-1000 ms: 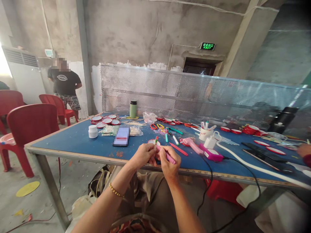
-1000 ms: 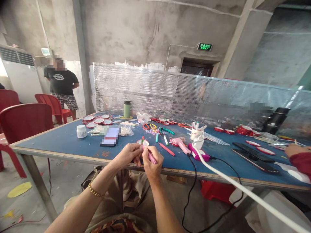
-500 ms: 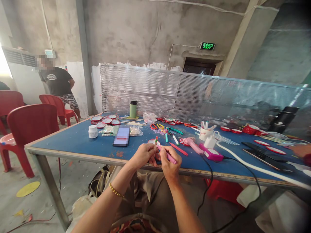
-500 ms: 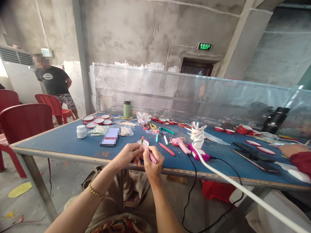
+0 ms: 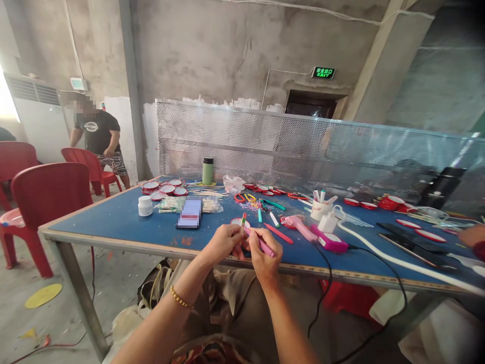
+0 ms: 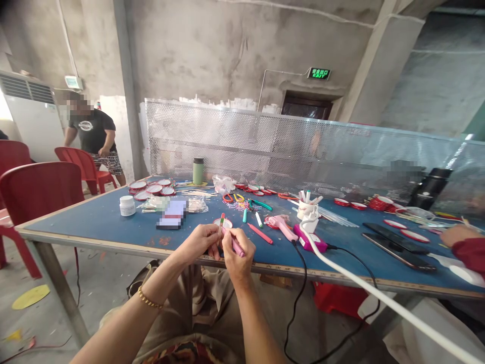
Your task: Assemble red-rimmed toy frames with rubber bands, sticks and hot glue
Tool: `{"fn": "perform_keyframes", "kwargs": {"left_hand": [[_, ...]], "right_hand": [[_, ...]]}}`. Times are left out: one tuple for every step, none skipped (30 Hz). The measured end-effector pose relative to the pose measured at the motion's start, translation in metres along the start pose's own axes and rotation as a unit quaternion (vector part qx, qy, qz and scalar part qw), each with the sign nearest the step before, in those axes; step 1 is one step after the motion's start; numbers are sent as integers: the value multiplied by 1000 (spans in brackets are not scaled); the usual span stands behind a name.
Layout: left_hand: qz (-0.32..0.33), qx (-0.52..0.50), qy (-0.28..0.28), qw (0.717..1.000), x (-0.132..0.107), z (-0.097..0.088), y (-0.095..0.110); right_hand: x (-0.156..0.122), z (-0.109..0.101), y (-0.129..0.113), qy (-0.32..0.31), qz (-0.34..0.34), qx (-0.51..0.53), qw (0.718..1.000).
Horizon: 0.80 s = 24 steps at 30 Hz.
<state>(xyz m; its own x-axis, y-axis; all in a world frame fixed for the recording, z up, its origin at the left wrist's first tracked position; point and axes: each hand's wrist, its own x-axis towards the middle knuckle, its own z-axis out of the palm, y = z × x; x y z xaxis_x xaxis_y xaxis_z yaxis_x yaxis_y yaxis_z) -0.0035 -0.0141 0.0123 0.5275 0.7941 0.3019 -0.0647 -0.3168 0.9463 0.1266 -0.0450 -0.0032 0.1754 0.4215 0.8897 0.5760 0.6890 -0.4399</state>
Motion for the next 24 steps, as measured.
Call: {"fn": "perform_keyframes", "kwargs": {"left_hand": [[-1,-1,0,1000,0,0,0],[-1,-2,-1,1000,0,0,0],[0,-2,-2,1000,0,0,0],[1,-2,-3,1000,0,0,0],[2,-1,-4,1000,0,0,-1],[3,-1,-4,1000,0,0,-1],[3,-1,-5,1000,0,0,-1],[2,-3,-5,1000,0,0,0],[1,-5,-4,1000,0,0,0],[0,-7,-4,1000,0,0,1],[-2,-8,-4,1000,0,0,2],[-3,-8,-2,1000,-1,0,3],[-4,-8,-1,1000,-1,1,4],[-4,-6,-1,1000,-1,1,4],[-4,-5,0,1000,-1,1,5],[-4,-4,0,1000,-2,1,5],[-3,-2,0,1000,-2,1,4],[-2,-2,0,1000,-1,1,3],[-1,-2,0,1000,-1,1,2],[-1,-3,-1,1000,-1,1,1],[0,-4,-2,1000,0,0,0],[0,-5,-2,1000,0,0,0],[0,-4,-2,1000,0,0,0],[1,-3,-2,1000,0,0,1]], "right_hand": [[0,0,0,-1,-1,-2,1000],[0,0,0,-1,0,-5,1000],[-1,0,1,0,3,-7,1000],[-1,0,1,4,7,-9,1000],[-2,0,1,8,11,-10,1000],[-2,-1,1,12,16,-12,1000],[-2,-1,1,15,20,-14,1000],[-2,-1,0,16,22,-14,1000],[-2,-1,0,15,22,-14,1000],[-2,-1,-1,12,21,-13,1000],[-1,-1,-1,8,20,-10,1000],[-1,-1,-2,3,18,-7,1000],[0,-1,-3,0,16,-4,1000],[0,-1,-3,-2,12,-2,1000],[0,-1,-3,-2,8,-2,1000],[0,-1,-3,-1,4,-3,1000],[0,0,-3,1,1,-5,1000],[0,0,-2,5,1,-8,1000],[-1,0,-2,9,4,-10,1000],[-1,0,-1,14,9,-10,1000],[-1,0,-1,17,15,-8,1000],[-1,0,-1,18,17,-5,1000],[-1,0,-1,15,15,-3,1000],[-1,-1,-1,11,9,-2,1000]]}}
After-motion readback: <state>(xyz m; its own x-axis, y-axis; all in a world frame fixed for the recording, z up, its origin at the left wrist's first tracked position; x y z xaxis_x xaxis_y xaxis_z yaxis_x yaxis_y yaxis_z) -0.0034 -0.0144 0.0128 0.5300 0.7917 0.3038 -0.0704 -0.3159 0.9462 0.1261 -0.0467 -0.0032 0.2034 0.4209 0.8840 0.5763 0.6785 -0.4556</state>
